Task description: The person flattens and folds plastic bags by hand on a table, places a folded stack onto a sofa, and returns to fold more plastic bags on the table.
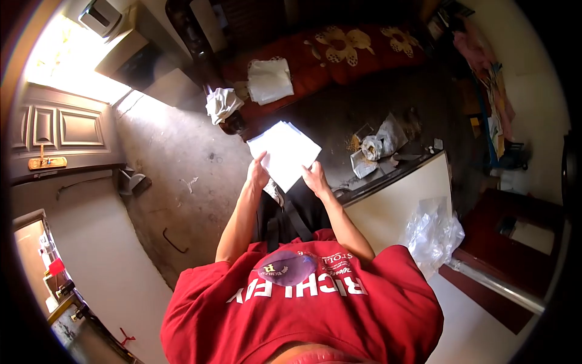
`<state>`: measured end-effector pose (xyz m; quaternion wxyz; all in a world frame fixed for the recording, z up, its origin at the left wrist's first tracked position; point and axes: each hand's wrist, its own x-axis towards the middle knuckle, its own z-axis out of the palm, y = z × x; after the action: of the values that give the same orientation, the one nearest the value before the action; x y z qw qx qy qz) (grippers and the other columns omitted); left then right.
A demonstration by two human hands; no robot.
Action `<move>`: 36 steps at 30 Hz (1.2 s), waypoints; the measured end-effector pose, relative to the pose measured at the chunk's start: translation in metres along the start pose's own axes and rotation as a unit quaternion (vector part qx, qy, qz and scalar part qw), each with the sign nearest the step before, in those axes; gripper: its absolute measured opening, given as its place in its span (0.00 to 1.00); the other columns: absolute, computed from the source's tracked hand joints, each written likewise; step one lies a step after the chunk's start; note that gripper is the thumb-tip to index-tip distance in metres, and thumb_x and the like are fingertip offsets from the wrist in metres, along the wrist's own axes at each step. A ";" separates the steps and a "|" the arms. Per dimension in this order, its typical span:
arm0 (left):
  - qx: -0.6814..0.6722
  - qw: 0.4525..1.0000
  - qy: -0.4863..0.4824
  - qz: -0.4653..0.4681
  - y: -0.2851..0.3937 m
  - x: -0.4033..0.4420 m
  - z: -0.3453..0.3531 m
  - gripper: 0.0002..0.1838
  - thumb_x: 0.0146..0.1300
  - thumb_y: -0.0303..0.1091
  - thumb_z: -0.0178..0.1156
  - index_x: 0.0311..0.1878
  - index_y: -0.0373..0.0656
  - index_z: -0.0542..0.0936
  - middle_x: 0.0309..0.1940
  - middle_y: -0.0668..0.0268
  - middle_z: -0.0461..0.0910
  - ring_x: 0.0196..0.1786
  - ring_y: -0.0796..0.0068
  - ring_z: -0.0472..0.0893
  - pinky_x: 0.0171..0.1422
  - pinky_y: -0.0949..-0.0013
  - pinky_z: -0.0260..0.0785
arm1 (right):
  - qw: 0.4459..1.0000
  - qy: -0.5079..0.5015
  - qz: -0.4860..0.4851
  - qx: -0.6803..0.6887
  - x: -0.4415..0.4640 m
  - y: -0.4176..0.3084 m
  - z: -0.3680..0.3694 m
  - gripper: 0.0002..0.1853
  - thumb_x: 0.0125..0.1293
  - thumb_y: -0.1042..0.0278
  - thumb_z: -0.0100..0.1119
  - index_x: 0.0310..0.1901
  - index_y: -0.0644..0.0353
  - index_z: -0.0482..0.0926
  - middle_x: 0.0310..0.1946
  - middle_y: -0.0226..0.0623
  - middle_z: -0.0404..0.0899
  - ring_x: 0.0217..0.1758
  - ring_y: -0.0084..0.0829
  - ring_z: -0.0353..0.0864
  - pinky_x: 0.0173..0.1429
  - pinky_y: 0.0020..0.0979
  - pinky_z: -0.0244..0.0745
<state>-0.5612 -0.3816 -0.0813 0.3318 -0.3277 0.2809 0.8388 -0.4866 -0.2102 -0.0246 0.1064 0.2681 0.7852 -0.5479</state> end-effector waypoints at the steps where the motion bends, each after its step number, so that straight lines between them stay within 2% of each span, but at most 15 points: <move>1: 0.009 1.000 0.006 0.019 0.011 0.012 -0.004 0.19 0.63 0.39 0.47 0.52 0.35 0.68 0.47 0.58 0.75 0.49 0.62 0.75 0.58 0.61 0.64 | 0.999 0.029 -0.034 -0.022 0.006 -0.011 0.001 0.17 0.55 0.60 0.57 0.31 0.70 0.71 0.30 0.51 0.75 0.36 0.42 0.75 0.38 0.38 0.68; 3: 0.012 0.999 0.017 0.044 0.028 0.026 0.000 0.18 0.62 0.37 0.48 0.51 0.35 0.69 0.46 0.58 0.75 0.48 0.63 0.75 0.57 0.62 0.65 | 0.991 0.068 -0.101 -0.053 0.028 -0.010 0.005 0.18 0.54 0.60 0.59 0.34 0.70 0.70 0.36 0.55 0.73 0.41 0.50 0.73 0.43 0.40 0.69; 5: 0.034 0.991 0.086 0.097 0.047 0.027 0.018 0.14 0.59 0.34 0.53 0.47 0.38 0.71 0.40 0.62 0.77 0.43 0.68 0.77 0.50 0.66 0.70 | 0.985 0.081 -0.148 -0.027 0.062 -0.005 0.008 0.13 0.53 0.68 0.58 0.35 0.68 0.70 0.31 0.50 0.75 0.35 0.41 0.76 0.39 0.35 0.70; 7: 0.035 0.988 0.118 0.089 0.062 0.053 0.012 0.13 0.58 0.33 0.55 0.45 0.39 0.72 0.37 0.64 0.78 0.40 0.71 0.77 0.46 0.68 0.71 | 0.971 0.093 -0.212 0.052 0.109 0.007 0.018 0.08 0.53 0.76 0.54 0.34 0.66 0.68 0.24 0.43 0.76 0.27 0.31 0.77 0.32 0.30 0.69; 9: 0.027 0.987 0.124 0.102 0.074 0.072 0.016 0.10 0.57 0.33 0.56 0.40 0.42 0.73 0.31 0.69 0.78 0.35 0.76 0.78 0.38 0.71 0.72 | 0.975 0.076 -0.208 0.021 0.143 -0.011 0.009 0.07 0.53 0.77 0.53 0.33 0.65 0.68 0.23 0.42 0.76 0.26 0.31 0.77 0.32 0.30 0.69; 13: -0.001 0.981 0.154 0.121 0.092 0.107 0.039 0.10 0.56 0.33 0.57 0.42 0.45 0.73 0.33 0.69 0.77 0.33 0.76 0.77 0.36 0.73 0.70 | 0.977 0.044 -0.203 -0.054 0.212 -0.039 -0.004 0.06 0.53 0.78 0.51 0.31 0.63 0.66 0.22 0.41 0.76 0.26 0.32 0.76 0.31 0.31 0.68; 20: -0.008 0.970 0.198 0.137 0.104 0.176 0.063 0.10 0.57 0.30 0.56 0.42 0.43 0.72 0.33 0.67 0.75 0.35 0.76 0.76 0.36 0.71 0.69 | 0.984 -0.007 -0.164 -0.069 0.311 -0.061 -0.012 0.08 0.55 0.72 0.55 0.35 0.62 0.68 0.24 0.42 0.76 0.27 0.36 0.77 0.32 0.32 0.69; 22: -0.024 0.965 0.216 0.147 0.104 0.192 0.066 0.14 0.55 0.28 0.57 0.46 0.41 0.71 0.37 0.63 0.76 0.35 0.72 0.77 0.35 0.69 0.70 | 0.979 -0.005 -0.169 -0.110 0.326 -0.071 -0.011 0.09 0.55 0.72 0.56 0.36 0.62 0.68 0.25 0.42 0.77 0.29 0.39 0.78 0.34 0.34 0.69; 26: -0.032 0.957 0.247 0.148 0.105 0.222 0.063 0.15 0.56 0.29 0.57 0.47 0.39 0.71 0.39 0.61 0.76 0.37 0.71 0.77 0.37 0.69 0.71 | 0.984 -0.031 -0.156 -0.084 0.379 -0.030 0.007 0.11 0.54 0.71 0.57 0.38 0.60 0.68 0.26 0.42 0.77 0.32 0.41 0.78 0.36 0.37 0.69; 28: -0.043 0.957 0.261 0.119 0.101 0.233 0.049 0.15 0.57 0.30 0.56 0.47 0.38 0.72 0.40 0.60 0.76 0.38 0.70 0.78 0.37 0.70 0.71 | 0.981 0.003 -0.138 -0.137 0.400 0.004 0.022 0.16 0.54 0.70 0.58 0.44 0.60 0.68 0.32 0.45 0.77 0.37 0.42 0.77 0.40 0.36 0.70; 29: -0.010 0.959 0.261 0.105 0.100 0.235 0.040 0.14 0.57 0.32 0.56 0.45 0.39 0.72 0.34 0.63 0.77 0.32 0.73 0.77 0.33 0.72 0.70 | 0.981 -0.004 -0.136 -0.136 0.404 0.014 0.028 0.16 0.54 0.70 0.58 0.44 0.60 0.68 0.32 0.45 0.77 0.37 0.42 0.77 0.40 0.36 0.70; 31: 0.097 0.944 0.302 0.094 0.106 0.223 0.052 0.14 0.56 0.33 0.57 0.44 0.39 0.71 0.25 0.70 0.73 0.25 0.80 0.73 0.27 0.76 0.67 | 0.943 0.130 -0.202 -0.230 0.407 0.013 0.038 0.22 0.54 0.70 0.58 0.51 0.61 0.66 0.39 0.47 0.76 0.41 0.42 0.76 0.46 0.34 0.71; 32: 0.114 0.941 0.304 0.100 0.107 0.215 0.061 0.13 0.56 0.33 0.57 0.44 0.39 0.71 0.23 0.72 0.71 0.23 0.82 0.71 0.25 0.77 0.66 | 0.944 0.128 -0.205 -0.226 0.409 0.011 0.039 0.22 0.54 0.70 0.58 0.51 0.61 0.66 0.39 0.47 0.76 0.41 0.42 0.76 0.46 0.34 0.71; 34: 0.105 0.936 0.314 0.120 0.109 0.199 0.077 0.12 0.58 0.35 0.55 0.44 0.40 0.72 0.27 0.70 0.74 0.26 0.81 0.74 0.29 0.76 0.69 | 0.984 0.023 -0.104 -0.140 0.404 0.000 0.028 0.26 0.54 0.70 0.58 0.55 0.62 0.64 0.46 0.48 0.73 0.45 0.40 0.75 0.49 0.34 0.70; 36: 0.101 0.943 0.295 0.120 0.113 0.189 0.079 0.12 0.60 0.35 0.53 0.45 0.41 0.72 0.31 0.68 0.76 0.29 0.79 0.76 0.32 0.76 0.71 | 0.984 0.032 -0.136 -0.110 0.396 -0.009 0.024 0.21 0.55 0.69 0.57 0.51 0.61 0.67 0.41 0.47 0.76 0.41 0.36 0.77 0.45 0.33 0.72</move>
<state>-0.7800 -0.3269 -0.1419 0.1621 -0.4892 0.4864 0.7056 -0.8252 -0.1136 -0.2087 0.0347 0.1630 0.8727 -0.4590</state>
